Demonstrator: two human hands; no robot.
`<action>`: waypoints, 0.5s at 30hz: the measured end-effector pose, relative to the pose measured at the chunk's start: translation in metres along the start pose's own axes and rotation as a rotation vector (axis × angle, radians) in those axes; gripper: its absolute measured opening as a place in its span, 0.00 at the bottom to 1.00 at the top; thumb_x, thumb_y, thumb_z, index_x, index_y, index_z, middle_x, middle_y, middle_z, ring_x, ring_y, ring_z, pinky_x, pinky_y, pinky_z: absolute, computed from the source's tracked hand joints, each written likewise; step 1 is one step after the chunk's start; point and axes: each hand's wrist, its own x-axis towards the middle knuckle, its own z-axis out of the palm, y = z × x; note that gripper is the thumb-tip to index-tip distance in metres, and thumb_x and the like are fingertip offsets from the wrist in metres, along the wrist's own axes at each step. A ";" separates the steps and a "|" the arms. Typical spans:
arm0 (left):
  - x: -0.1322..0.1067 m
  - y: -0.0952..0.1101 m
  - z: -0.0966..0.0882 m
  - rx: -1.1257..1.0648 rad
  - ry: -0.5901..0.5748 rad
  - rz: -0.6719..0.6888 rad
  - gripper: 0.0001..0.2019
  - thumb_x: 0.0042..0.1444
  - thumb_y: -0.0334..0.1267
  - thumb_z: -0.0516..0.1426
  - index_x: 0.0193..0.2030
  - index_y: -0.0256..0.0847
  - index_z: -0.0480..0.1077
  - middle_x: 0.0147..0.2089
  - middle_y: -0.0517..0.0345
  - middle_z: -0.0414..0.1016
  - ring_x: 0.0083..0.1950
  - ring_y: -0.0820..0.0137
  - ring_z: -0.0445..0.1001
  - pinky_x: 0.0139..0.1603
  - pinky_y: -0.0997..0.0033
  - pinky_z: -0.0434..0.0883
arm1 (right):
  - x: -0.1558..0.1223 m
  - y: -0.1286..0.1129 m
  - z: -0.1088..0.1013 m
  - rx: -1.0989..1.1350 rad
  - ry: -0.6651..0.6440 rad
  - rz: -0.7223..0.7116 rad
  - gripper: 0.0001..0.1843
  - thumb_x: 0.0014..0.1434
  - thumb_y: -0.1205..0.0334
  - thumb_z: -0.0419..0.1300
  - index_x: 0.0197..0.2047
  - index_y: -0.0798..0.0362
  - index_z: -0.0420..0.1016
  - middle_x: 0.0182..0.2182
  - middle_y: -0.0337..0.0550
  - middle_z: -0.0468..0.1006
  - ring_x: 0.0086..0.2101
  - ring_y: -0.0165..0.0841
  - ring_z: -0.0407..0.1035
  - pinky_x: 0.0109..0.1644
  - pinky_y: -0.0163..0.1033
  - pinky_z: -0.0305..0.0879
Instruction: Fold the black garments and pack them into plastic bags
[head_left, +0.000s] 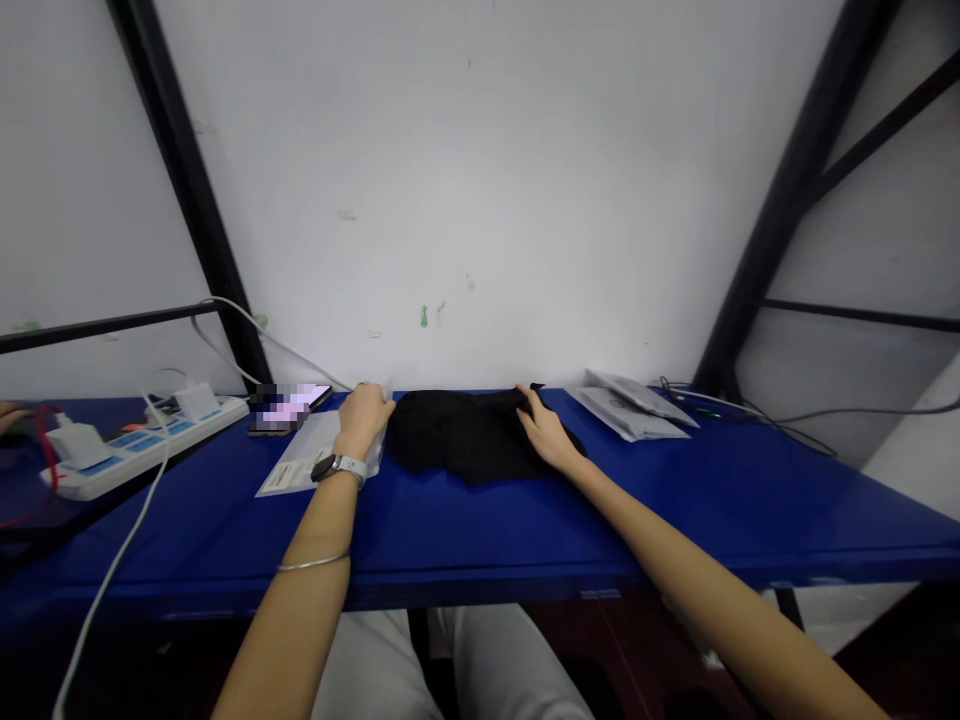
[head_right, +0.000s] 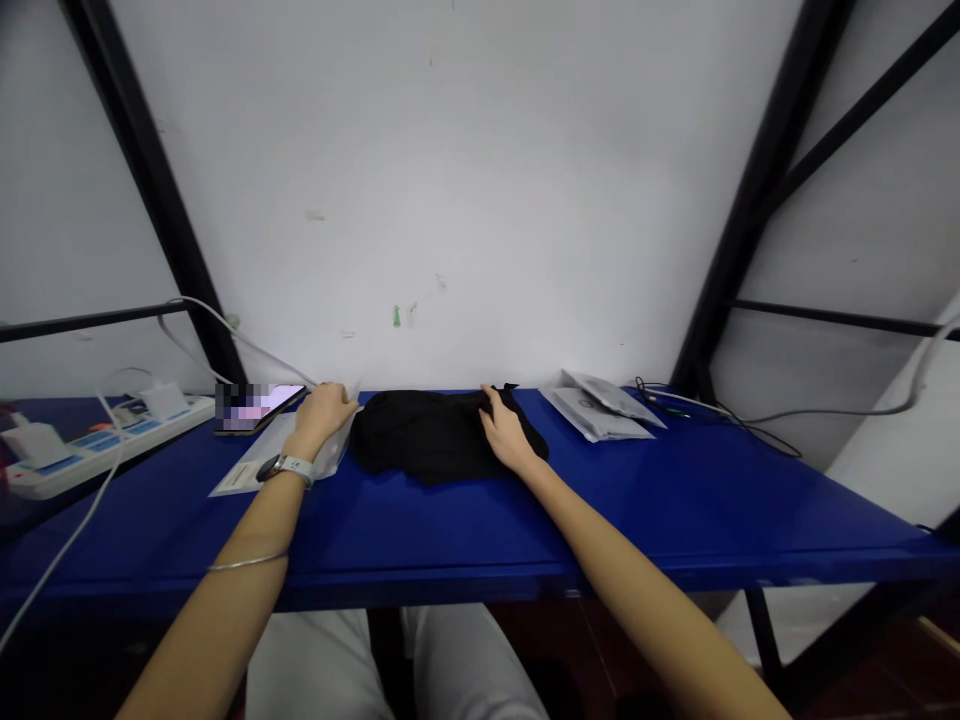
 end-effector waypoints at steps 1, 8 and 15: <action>0.000 0.006 0.001 -0.070 0.027 0.051 0.10 0.51 0.36 0.52 0.32 0.35 0.73 0.38 0.40 0.77 0.41 0.57 0.75 0.38 0.66 0.66 | -0.001 0.000 0.002 -0.026 -0.028 -0.049 0.27 0.63 0.61 0.48 0.66 0.51 0.55 0.60 0.49 0.66 0.59 0.39 0.61 0.63 0.49 0.54; -0.007 0.043 0.017 -0.702 -0.211 0.259 0.11 0.49 0.42 0.52 0.25 0.38 0.69 0.22 0.62 0.67 0.26 0.72 0.66 0.30 0.73 0.61 | -0.005 0.000 0.014 -0.167 -0.088 -0.043 0.42 0.49 0.66 0.63 0.66 0.59 0.54 0.60 0.61 0.64 0.59 0.46 0.61 0.61 0.51 0.57; -0.024 0.068 0.037 -0.651 -0.258 0.382 0.08 0.45 0.36 0.52 0.21 0.38 0.69 0.24 0.60 0.71 0.29 0.71 0.68 0.32 0.74 0.62 | 0.006 -0.005 0.011 -0.013 0.214 0.104 0.22 0.55 0.74 0.48 0.50 0.57 0.74 0.46 0.50 0.78 0.48 0.40 0.72 0.55 0.45 0.65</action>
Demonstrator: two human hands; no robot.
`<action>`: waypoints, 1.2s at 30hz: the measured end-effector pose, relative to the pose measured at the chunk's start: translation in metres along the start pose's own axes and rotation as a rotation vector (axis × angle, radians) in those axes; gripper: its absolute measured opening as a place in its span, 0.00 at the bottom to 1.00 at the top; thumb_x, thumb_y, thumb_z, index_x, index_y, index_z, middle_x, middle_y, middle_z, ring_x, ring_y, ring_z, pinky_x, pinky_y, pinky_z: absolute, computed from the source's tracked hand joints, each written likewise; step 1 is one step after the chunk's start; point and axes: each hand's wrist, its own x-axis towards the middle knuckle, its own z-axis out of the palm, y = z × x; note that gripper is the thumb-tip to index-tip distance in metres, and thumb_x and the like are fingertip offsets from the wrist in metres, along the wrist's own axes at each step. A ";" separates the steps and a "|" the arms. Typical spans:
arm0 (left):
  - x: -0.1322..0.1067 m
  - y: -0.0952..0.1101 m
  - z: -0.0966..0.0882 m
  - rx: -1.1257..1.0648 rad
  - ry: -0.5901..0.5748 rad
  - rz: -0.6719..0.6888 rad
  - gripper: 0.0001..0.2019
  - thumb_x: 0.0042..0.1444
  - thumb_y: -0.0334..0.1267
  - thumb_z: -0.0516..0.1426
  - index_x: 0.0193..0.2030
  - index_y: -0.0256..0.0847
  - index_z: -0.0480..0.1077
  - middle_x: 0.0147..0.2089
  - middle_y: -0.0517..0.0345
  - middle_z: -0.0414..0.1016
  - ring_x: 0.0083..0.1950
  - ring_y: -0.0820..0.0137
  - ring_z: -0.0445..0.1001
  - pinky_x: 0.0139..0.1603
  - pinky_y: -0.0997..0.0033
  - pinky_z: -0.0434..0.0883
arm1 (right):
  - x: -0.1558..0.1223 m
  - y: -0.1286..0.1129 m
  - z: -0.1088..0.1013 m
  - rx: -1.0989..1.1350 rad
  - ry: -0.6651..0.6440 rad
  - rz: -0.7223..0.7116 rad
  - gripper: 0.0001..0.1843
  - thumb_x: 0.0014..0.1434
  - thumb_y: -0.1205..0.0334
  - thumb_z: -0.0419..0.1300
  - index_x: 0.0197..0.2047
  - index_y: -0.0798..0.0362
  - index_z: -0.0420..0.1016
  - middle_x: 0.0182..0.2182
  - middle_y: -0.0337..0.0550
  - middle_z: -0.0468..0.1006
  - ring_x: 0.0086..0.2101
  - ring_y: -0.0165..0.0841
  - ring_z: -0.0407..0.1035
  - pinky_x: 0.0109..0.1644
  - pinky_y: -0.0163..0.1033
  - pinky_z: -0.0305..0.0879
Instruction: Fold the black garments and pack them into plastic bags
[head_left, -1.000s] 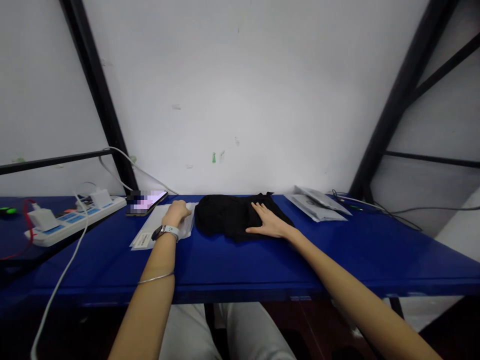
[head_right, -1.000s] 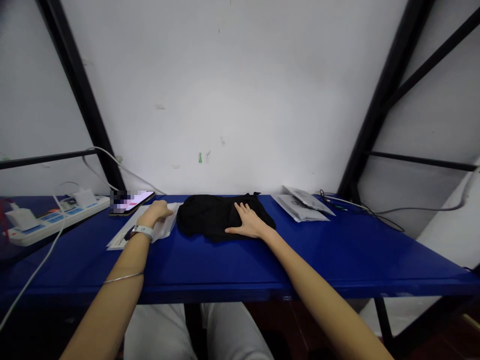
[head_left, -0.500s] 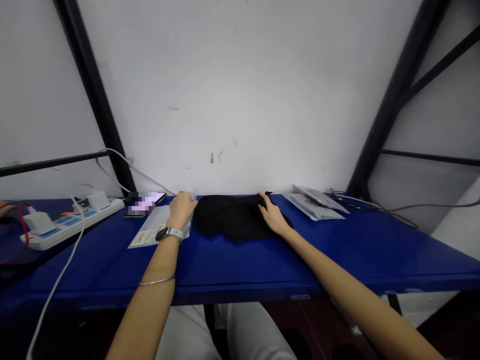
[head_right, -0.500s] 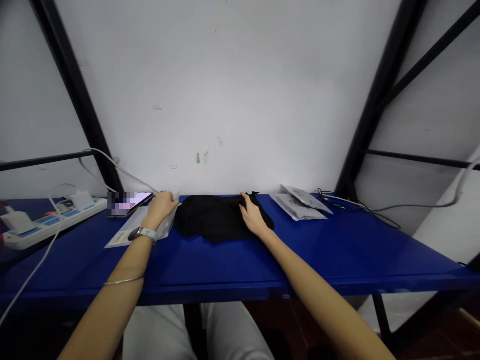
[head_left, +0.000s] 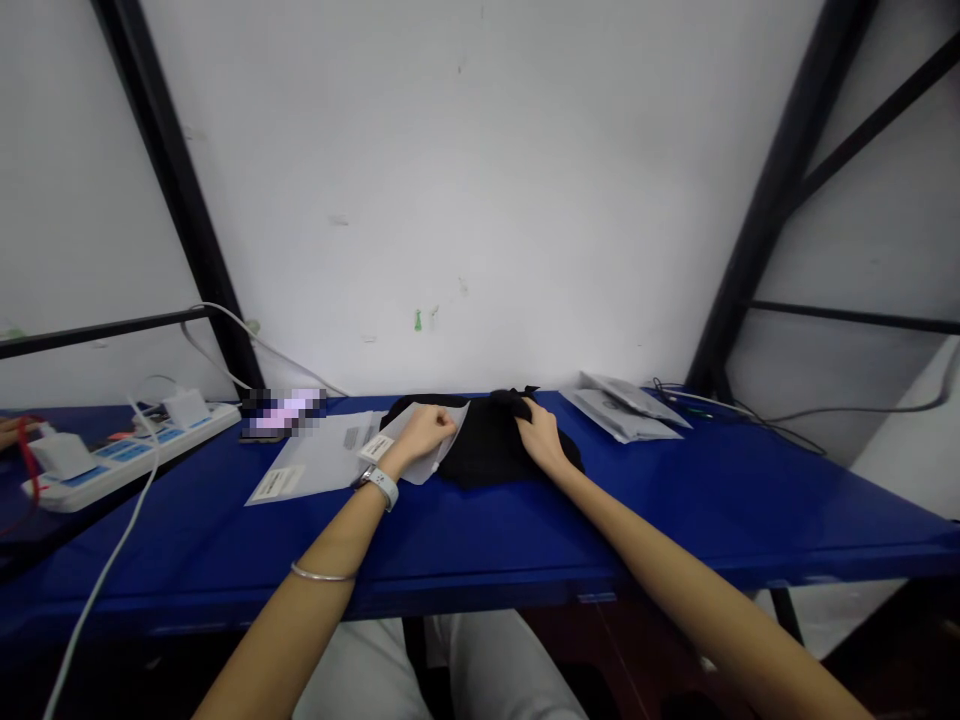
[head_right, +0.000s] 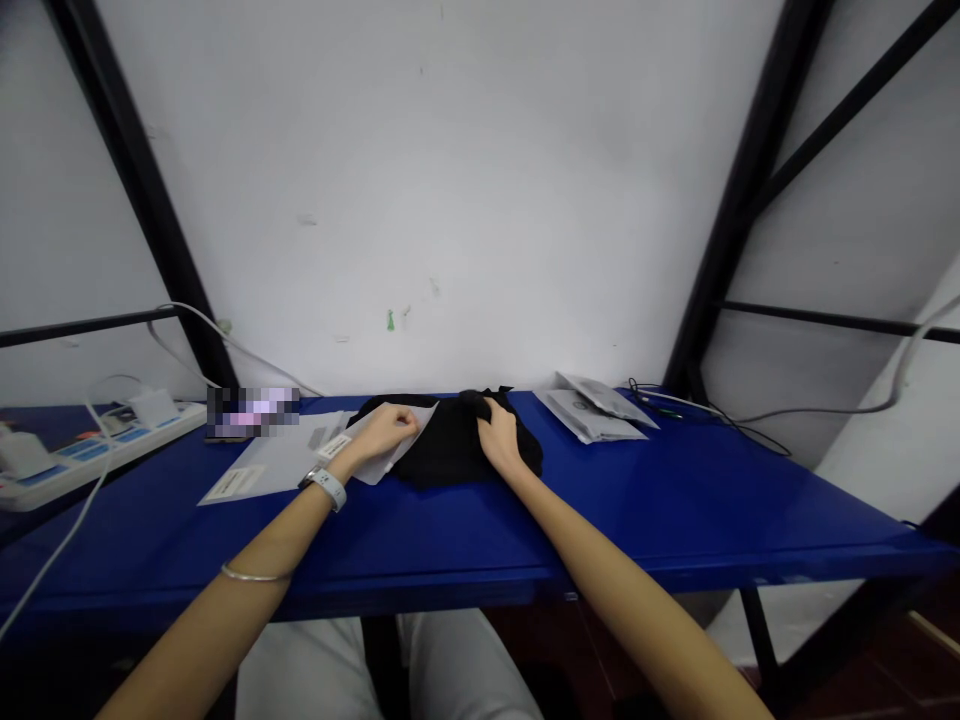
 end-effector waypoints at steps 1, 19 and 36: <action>0.001 0.001 0.005 0.008 -0.018 0.015 0.07 0.45 0.35 0.52 0.21 0.38 0.69 0.24 0.60 0.71 0.30 0.71 0.69 0.33 0.74 0.62 | -0.001 -0.003 0.002 0.043 0.057 -0.028 0.24 0.55 0.73 0.48 0.53 0.57 0.72 0.49 0.50 0.77 0.50 0.39 0.70 0.57 0.45 0.63; 0.004 -0.007 0.015 -0.185 0.158 -0.020 0.09 0.56 0.34 0.48 0.32 0.37 0.68 0.38 0.52 0.74 0.40 0.68 0.71 0.42 0.71 0.67 | -0.010 -0.038 0.004 -0.096 -0.729 -0.716 0.36 0.45 0.76 0.51 0.59 0.55 0.68 0.61 0.48 0.65 0.62 0.38 0.55 0.65 0.47 0.52; 0.009 -0.005 0.012 -0.286 0.110 0.078 0.10 0.59 0.33 0.48 0.39 0.38 0.70 0.50 0.48 0.74 0.52 0.66 0.71 0.55 0.63 0.66 | 0.016 -0.051 0.055 -0.297 -0.785 -0.642 0.25 0.53 0.67 0.58 0.56 0.56 0.70 0.57 0.51 0.70 0.62 0.43 0.55 0.67 0.53 0.41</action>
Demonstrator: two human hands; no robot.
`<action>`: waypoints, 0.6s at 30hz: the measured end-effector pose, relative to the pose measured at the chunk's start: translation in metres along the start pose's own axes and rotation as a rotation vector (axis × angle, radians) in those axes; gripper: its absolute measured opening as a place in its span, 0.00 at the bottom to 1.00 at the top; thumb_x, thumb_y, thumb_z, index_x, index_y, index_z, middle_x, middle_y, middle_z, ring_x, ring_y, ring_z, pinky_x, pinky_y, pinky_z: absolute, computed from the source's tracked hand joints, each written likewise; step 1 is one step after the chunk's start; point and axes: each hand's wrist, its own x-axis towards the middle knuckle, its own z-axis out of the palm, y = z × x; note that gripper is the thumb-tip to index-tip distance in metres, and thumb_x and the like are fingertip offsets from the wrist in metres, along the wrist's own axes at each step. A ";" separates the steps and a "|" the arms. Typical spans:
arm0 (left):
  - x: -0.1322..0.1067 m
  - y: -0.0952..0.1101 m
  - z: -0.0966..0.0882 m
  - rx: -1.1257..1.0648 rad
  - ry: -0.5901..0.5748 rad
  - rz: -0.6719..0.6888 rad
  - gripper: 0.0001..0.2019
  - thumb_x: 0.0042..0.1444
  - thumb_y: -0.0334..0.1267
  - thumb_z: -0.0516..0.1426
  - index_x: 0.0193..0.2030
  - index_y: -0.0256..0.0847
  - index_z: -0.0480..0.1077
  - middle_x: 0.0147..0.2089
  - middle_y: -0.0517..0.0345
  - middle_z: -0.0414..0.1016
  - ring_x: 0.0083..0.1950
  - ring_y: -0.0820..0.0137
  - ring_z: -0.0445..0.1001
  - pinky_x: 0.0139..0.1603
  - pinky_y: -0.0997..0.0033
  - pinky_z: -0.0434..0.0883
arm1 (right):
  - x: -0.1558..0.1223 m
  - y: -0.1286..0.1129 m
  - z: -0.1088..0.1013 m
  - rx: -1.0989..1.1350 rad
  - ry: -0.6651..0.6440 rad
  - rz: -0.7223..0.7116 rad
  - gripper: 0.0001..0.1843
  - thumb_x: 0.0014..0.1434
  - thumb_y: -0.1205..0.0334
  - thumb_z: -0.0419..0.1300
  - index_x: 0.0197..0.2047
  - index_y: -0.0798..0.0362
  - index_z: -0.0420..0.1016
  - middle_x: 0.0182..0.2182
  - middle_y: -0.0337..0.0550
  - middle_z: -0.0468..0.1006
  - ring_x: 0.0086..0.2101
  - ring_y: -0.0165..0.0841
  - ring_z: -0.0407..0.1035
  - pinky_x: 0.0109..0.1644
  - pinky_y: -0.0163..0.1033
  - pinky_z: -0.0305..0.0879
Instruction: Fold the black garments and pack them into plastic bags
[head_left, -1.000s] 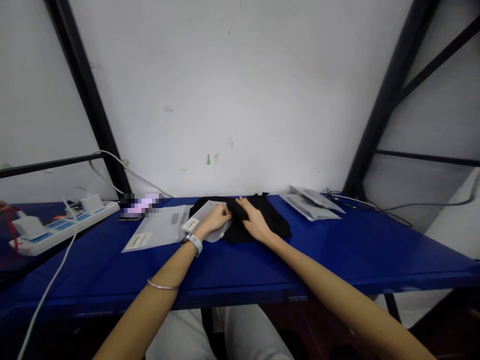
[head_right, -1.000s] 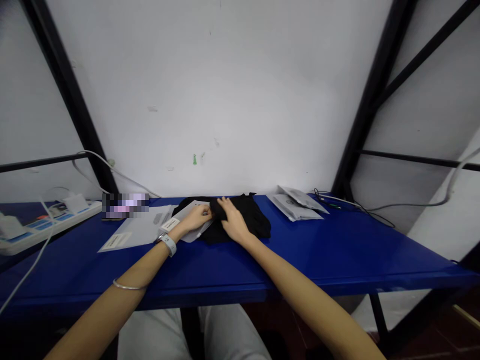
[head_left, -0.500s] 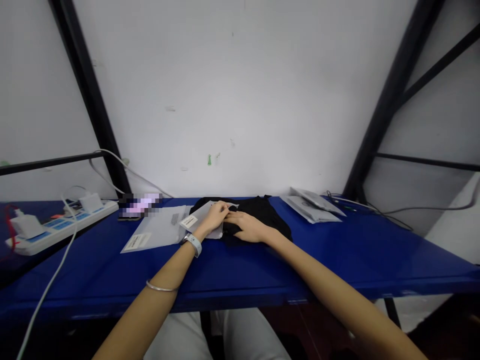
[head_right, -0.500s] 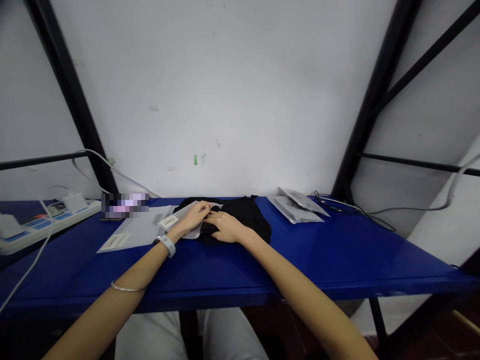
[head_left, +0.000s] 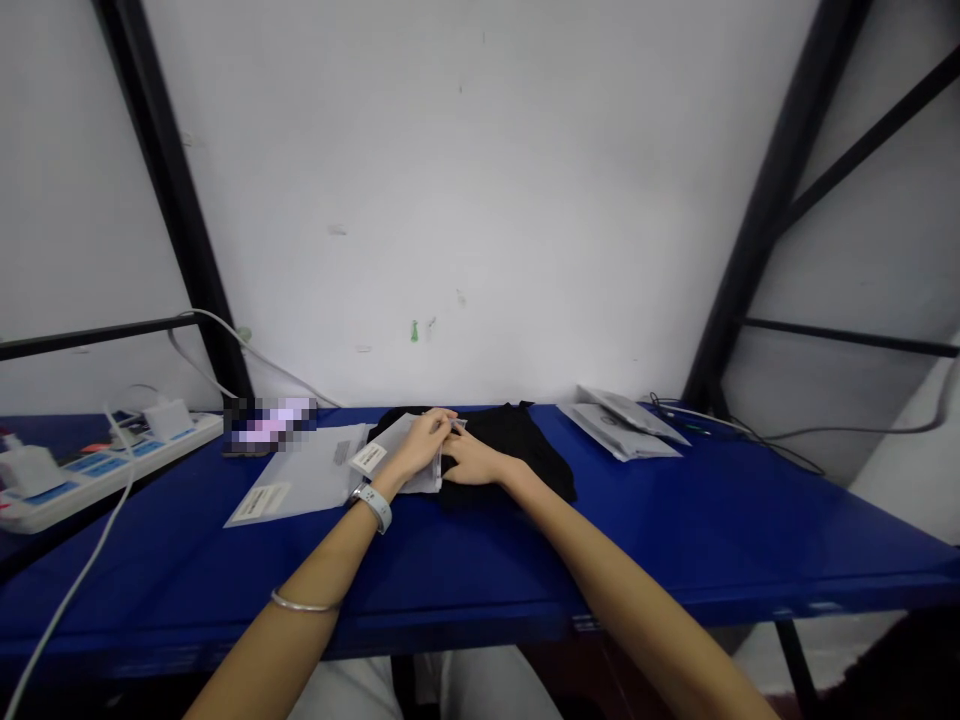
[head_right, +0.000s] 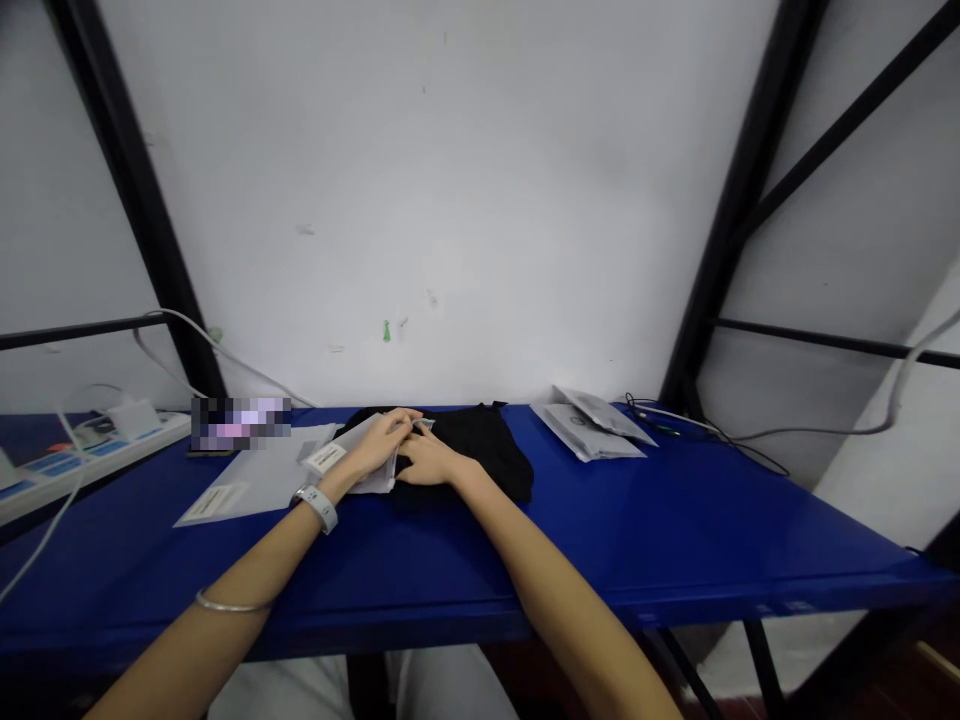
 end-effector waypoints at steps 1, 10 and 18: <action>-0.001 0.004 0.001 -0.008 -0.016 0.017 0.10 0.59 0.34 0.48 0.37 0.38 0.70 0.51 0.49 0.74 0.52 0.66 0.71 0.56 0.64 0.66 | 0.000 0.000 0.001 -0.008 0.017 0.028 0.26 0.53 0.66 0.58 0.56 0.57 0.70 0.58 0.52 0.69 0.62 0.44 0.54 0.66 0.53 0.43; -0.004 0.025 0.003 0.353 -0.048 0.120 0.04 0.51 0.30 0.52 0.28 0.40 0.62 0.41 0.51 0.72 0.44 0.64 0.70 0.48 0.64 0.66 | 0.007 -0.014 0.019 -0.129 0.210 0.626 0.29 0.61 0.60 0.51 0.63 0.63 0.61 0.58 0.65 0.66 0.60 0.53 0.56 0.64 0.57 0.43; -0.008 0.012 -0.004 0.565 -0.156 0.046 0.08 0.48 0.27 0.51 0.23 0.42 0.59 0.28 0.58 0.66 0.32 0.68 0.66 0.34 0.68 0.61 | -0.033 0.035 -0.019 0.190 -0.042 0.271 0.37 0.53 0.44 0.61 0.64 0.44 0.61 0.63 0.44 0.62 0.63 0.47 0.53 0.66 0.55 0.43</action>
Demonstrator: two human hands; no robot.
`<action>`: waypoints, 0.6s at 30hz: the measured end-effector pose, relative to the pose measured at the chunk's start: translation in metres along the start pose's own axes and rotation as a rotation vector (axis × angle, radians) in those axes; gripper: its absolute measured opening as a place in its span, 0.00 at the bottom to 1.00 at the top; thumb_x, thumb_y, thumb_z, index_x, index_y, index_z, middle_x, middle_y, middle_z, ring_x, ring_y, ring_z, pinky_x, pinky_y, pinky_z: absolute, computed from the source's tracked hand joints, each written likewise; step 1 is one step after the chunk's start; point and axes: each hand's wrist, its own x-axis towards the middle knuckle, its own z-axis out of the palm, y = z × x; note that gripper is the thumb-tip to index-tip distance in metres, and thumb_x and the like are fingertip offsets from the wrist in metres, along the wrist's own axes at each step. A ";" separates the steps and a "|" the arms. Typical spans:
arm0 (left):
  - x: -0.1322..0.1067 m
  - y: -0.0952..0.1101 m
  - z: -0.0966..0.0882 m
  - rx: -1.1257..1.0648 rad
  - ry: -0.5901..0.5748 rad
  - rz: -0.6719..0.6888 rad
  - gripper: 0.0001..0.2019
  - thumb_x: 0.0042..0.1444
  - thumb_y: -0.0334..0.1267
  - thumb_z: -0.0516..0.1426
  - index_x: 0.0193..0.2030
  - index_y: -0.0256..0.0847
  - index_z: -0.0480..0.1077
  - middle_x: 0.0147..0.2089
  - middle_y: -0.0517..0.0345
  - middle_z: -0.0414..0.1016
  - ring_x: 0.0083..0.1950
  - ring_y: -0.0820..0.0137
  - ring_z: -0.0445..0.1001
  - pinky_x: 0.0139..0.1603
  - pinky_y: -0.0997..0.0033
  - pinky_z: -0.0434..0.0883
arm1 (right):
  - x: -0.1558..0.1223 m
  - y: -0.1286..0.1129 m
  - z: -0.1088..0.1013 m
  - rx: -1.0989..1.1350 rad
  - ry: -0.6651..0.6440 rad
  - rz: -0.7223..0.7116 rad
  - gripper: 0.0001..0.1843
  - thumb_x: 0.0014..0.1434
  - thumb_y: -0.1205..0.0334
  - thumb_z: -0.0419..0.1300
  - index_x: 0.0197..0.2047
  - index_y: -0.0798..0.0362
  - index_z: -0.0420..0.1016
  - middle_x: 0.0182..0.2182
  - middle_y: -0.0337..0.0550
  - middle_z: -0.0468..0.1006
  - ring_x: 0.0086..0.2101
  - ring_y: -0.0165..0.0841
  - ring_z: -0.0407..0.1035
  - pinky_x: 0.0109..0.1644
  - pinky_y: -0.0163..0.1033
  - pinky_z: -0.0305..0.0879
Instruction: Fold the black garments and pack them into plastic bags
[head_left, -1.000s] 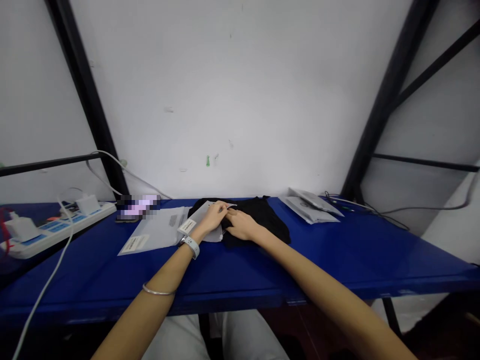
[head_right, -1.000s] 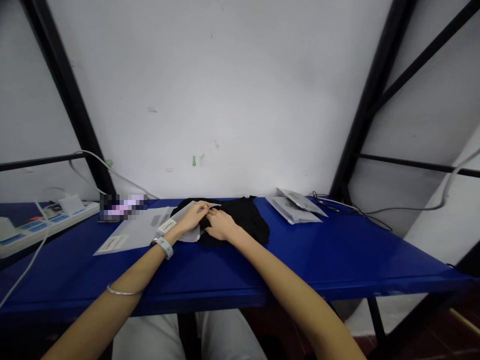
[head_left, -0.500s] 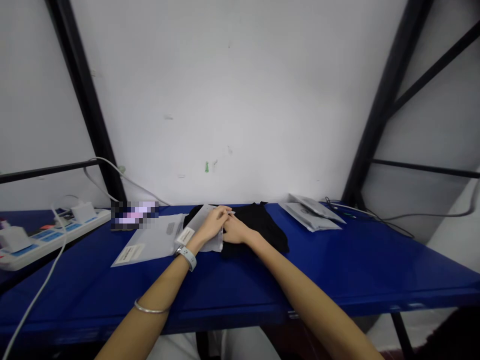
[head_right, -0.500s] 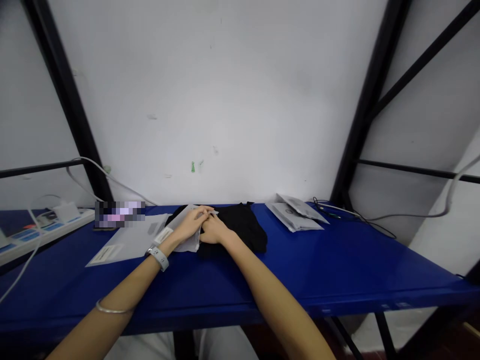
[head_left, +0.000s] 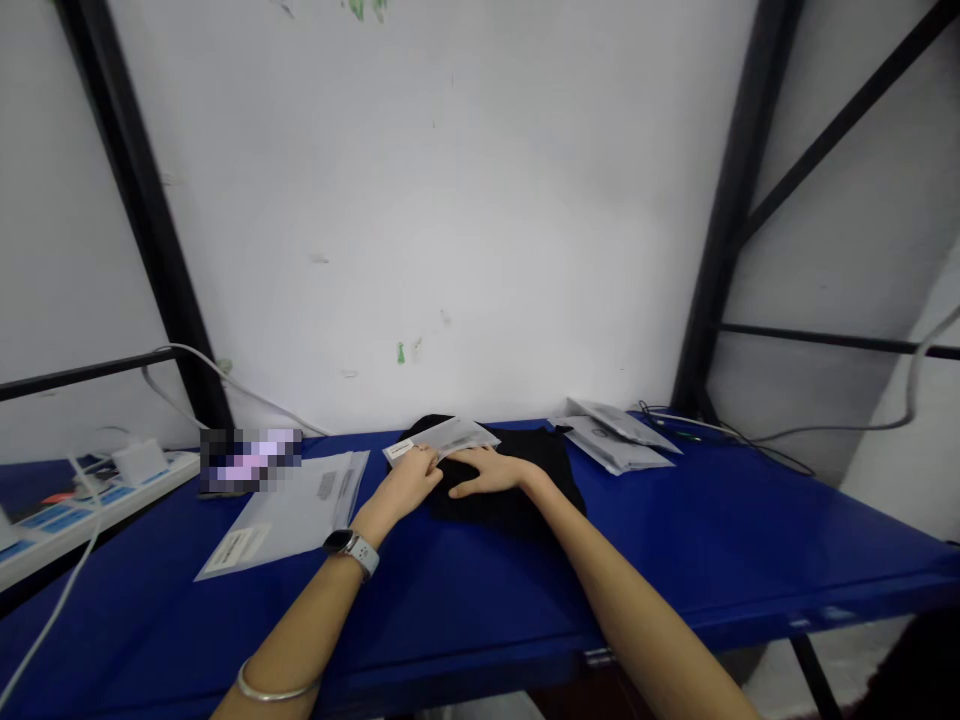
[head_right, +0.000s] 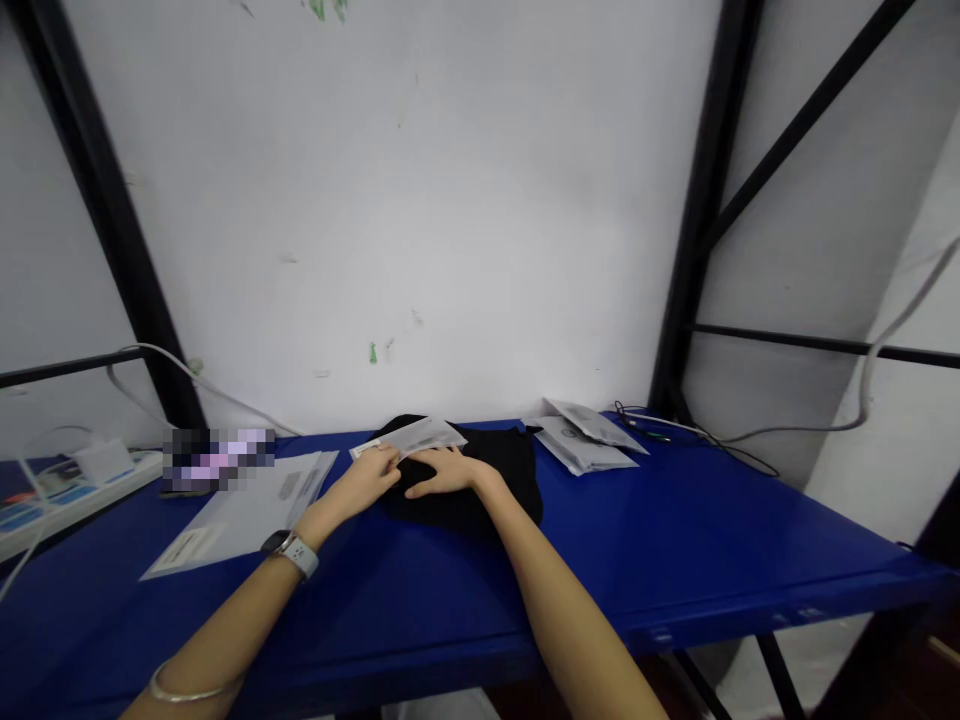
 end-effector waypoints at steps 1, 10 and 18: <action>0.001 -0.001 0.002 -0.007 0.017 0.008 0.08 0.50 0.27 0.50 0.24 0.42 0.60 0.29 0.57 0.67 0.33 0.67 0.67 0.35 0.68 0.62 | -0.001 0.003 -0.001 0.012 -0.019 -0.030 0.36 0.54 0.45 0.62 0.64 0.42 0.61 0.63 0.42 0.62 0.63 0.46 0.52 0.66 0.54 0.42; 0.000 0.004 0.018 -0.048 0.013 0.088 0.08 0.53 0.27 0.48 0.32 0.41 0.66 0.41 0.49 0.70 0.41 0.65 0.70 0.44 0.66 0.65 | 0.023 -0.013 0.035 -0.137 0.167 0.160 0.26 0.65 0.57 0.47 0.65 0.49 0.59 0.67 0.48 0.53 0.66 0.48 0.42 0.65 0.64 0.33; 0.001 0.004 0.015 -0.023 0.069 0.037 0.08 0.53 0.26 0.48 0.27 0.41 0.61 0.37 0.51 0.69 0.37 0.66 0.68 0.41 0.66 0.65 | 0.055 -0.017 0.037 -0.189 0.276 0.233 0.22 0.63 0.62 0.51 0.58 0.60 0.68 0.60 0.61 0.63 0.61 0.49 0.54 0.64 0.57 0.46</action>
